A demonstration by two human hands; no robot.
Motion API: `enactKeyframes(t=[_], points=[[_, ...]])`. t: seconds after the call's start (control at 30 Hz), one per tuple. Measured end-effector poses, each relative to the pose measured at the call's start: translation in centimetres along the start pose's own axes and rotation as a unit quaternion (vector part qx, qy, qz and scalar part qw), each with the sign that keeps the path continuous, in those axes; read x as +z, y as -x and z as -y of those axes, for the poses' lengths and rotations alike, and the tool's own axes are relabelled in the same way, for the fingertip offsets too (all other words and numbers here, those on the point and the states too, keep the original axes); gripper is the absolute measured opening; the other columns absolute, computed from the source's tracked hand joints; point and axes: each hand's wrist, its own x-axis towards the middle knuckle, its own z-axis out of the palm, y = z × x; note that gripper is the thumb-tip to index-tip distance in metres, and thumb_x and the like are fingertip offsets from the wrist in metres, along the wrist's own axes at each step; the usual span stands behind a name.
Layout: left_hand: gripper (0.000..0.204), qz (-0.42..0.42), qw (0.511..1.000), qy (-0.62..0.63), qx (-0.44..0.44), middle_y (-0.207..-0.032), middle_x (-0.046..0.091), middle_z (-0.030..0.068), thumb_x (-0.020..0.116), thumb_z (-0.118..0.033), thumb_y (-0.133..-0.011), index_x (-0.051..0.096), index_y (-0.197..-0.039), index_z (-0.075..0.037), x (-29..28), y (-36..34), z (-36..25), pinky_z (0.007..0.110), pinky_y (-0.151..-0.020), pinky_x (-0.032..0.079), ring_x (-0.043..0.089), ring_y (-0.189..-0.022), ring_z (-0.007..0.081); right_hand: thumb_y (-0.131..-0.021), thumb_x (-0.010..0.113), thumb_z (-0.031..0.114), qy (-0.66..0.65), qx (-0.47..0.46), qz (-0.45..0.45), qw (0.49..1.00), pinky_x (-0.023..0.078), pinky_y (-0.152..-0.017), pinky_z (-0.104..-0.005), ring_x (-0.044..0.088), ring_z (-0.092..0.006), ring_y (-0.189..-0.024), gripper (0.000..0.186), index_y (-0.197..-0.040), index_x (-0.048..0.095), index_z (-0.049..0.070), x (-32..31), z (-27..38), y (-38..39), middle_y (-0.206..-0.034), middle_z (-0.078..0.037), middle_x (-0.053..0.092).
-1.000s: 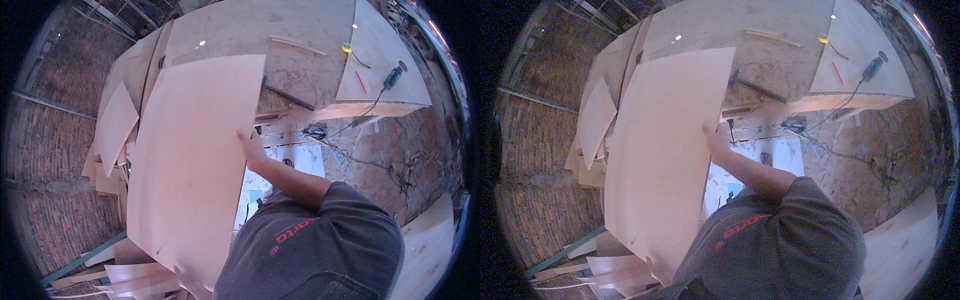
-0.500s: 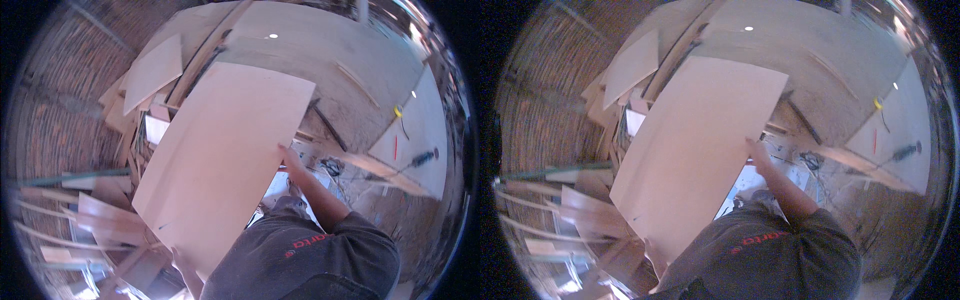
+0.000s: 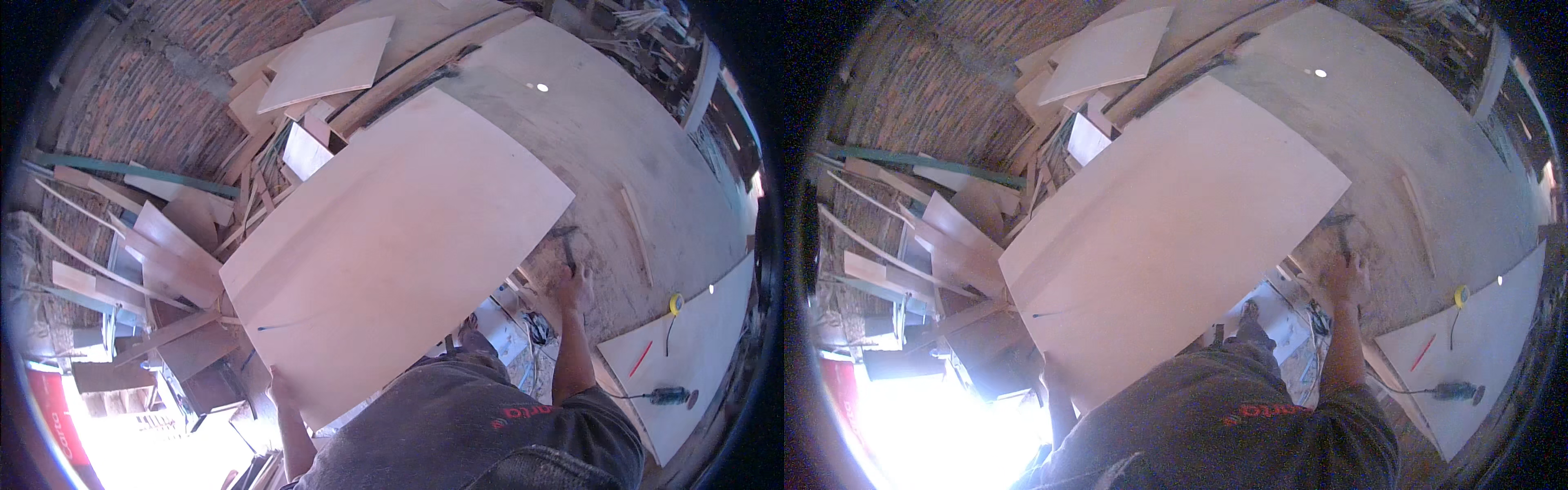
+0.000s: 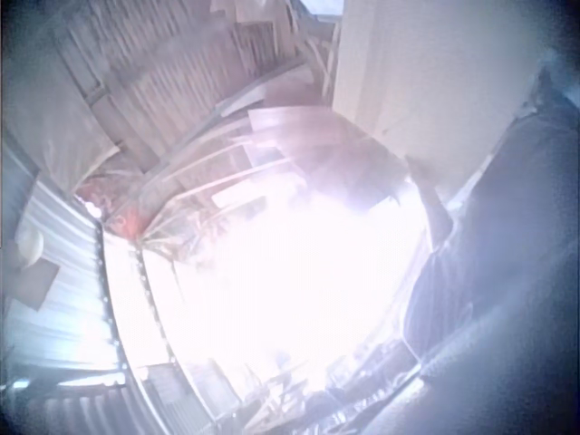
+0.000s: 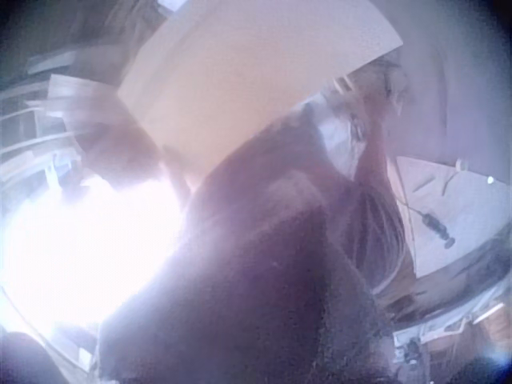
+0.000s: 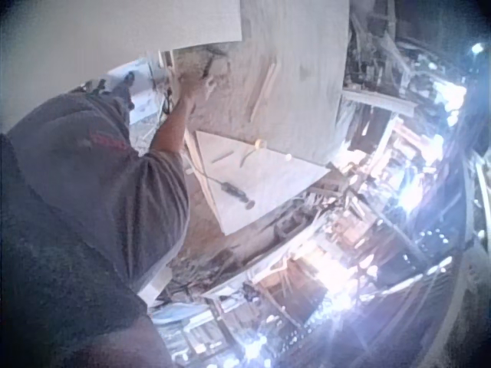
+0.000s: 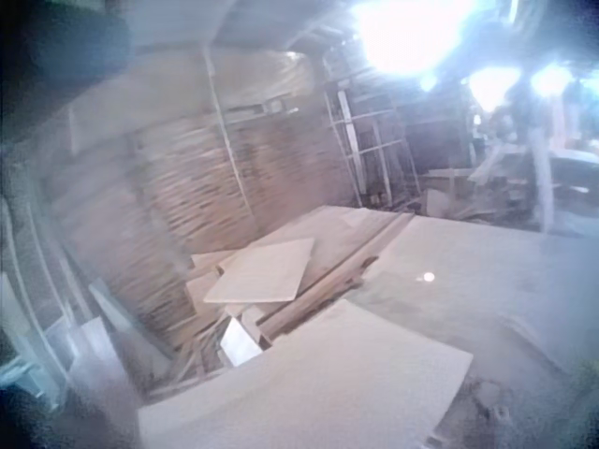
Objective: The person repeatedly picks up rectangular wood panels, places them on a workbench, and uses a pencil and straightedge to draw lines. The person then stacks the marked panels and repeats the process with additional pieces.
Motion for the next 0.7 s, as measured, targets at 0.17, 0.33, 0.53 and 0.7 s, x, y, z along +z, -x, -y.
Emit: enactKeyframes(t=[0.17,0.33,0.53,0.7], points=[[0.047,-0.029,0.998,0.043,-0.027,-0.099,0.069,0.0091,0.066,-0.040,-0.097,0.065,-0.109,0.005,2.2,1.2,0.9,0.038,-0.073,0.058,0.068,-0.083,0.0233,-0.095,0.063,0.032,-0.041,-0.019,-0.140,0.989,0.052,-0.078,-0.0473,0.063,-0.0356,-0.099,0.054,-0.141,0.045,0.010,3.1,-3.4,-0.8,-0.123,-0.020,0.060],[0.051,-0.001,0.997,0.063,-0.048,-0.103,0.068,0.0110,0.064,-0.040,-0.098,0.062,-0.118,0.008,3.2,-1.3,2.4,0.038,-0.076,0.058,0.068,-0.086,0.0239,-0.094,0.067,0.027,-0.477,-0.048,0.164,0.862,0.053,-0.068,-0.0411,0.066,-0.0260,-0.085,0.072,-0.151,0.029,0.006,12.2,1.5,-1.2,-0.115,-0.018,0.064],[0.048,0.021,0.992,0.115,-0.048,-0.101,0.068,0.0116,0.064,-0.039,-0.099,0.064,-0.110,0.008,7.6,0.7,1.6,0.037,-0.073,0.057,0.067,-0.084,0.0219,-0.092,0.071,0.015,-0.456,-0.103,0.004,0.884,0.046,-0.047,-0.0273,0.060,-0.0151,-0.060,0.086,-0.155,0.013,0.005,12.2,7.1,-1.5,-0.091,-0.008,0.065],[0.043,0.008,0.995,0.096,-0.027,-0.091,0.068,0.0091,0.064,-0.037,-0.099,0.064,-0.098,0.007,10.2,1.6,3.4,0.035,-0.063,0.054,0.064,-0.073,0.0180,-0.091,0.068,0.006,-0.568,0.029,0.138,0.811,0.048,-0.048,-0.0274,0.061,-0.0168,-0.068,0.073,-0.150,0.024,0.008,4.8,12.1,-0.4,-0.098,-0.010,0.062]])
